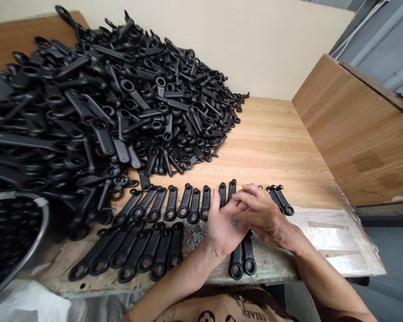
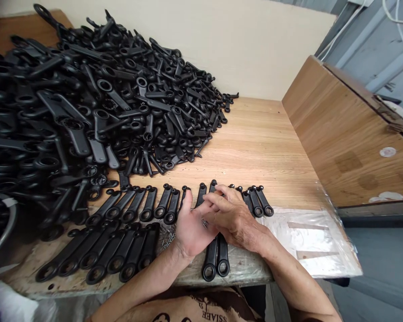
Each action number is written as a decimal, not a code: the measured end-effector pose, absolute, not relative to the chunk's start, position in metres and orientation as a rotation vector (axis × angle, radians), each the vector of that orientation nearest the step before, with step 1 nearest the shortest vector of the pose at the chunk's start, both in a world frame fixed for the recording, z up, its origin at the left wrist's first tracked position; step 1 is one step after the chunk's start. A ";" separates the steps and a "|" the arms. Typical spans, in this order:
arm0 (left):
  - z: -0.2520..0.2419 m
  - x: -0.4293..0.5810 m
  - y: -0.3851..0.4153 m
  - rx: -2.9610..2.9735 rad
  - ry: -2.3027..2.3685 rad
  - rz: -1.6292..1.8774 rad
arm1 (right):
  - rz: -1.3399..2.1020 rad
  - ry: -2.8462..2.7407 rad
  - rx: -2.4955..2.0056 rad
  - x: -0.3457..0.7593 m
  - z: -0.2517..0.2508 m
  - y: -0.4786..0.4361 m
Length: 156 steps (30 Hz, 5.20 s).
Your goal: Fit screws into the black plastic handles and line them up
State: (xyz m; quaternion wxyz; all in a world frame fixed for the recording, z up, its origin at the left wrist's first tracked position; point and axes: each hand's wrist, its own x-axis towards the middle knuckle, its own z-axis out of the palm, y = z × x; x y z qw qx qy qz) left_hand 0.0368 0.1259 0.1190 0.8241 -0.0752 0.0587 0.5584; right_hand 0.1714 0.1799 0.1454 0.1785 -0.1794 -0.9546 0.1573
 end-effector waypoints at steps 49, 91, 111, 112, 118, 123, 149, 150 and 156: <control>0.119 0.033 0.129 -0.220 0.299 1.290 | 0.689 -2.353 -0.523 0.177 0.147 0.191; 0.125 0.019 0.128 -0.205 0.302 1.492 | 0.473 -2.330 -0.701 0.178 0.128 0.219; 0.136 0.015 0.086 -0.044 0.330 1.395 | 0.516 -2.766 -0.436 0.120 0.182 0.140; 0.135 0.014 0.085 -0.058 0.328 1.395 | 0.574 -2.751 -0.394 0.119 0.182 0.140; 0.124 0.021 0.088 -0.140 0.272 1.340 | 0.817 -2.668 -0.384 0.123 0.175 0.143; 0.120 0.027 0.097 -0.099 0.208 1.327 | 0.964 -2.446 -0.591 0.137 0.168 0.173; 0.106 -0.002 0.090 -0.182 0.303 1.472 | 1.051 -1.973 -0.959 0.140 0.075 0.254; 0.106 -0.002 0.090 -0.183 0.303 1.475 | 1.004 -2.003 -0.948 0.139 0.075 0.254; 0.105 -0.002 0.092 -0.183 0.302 1.487 | 0.749 -2.127 -0.904 0.135 0.075 0.253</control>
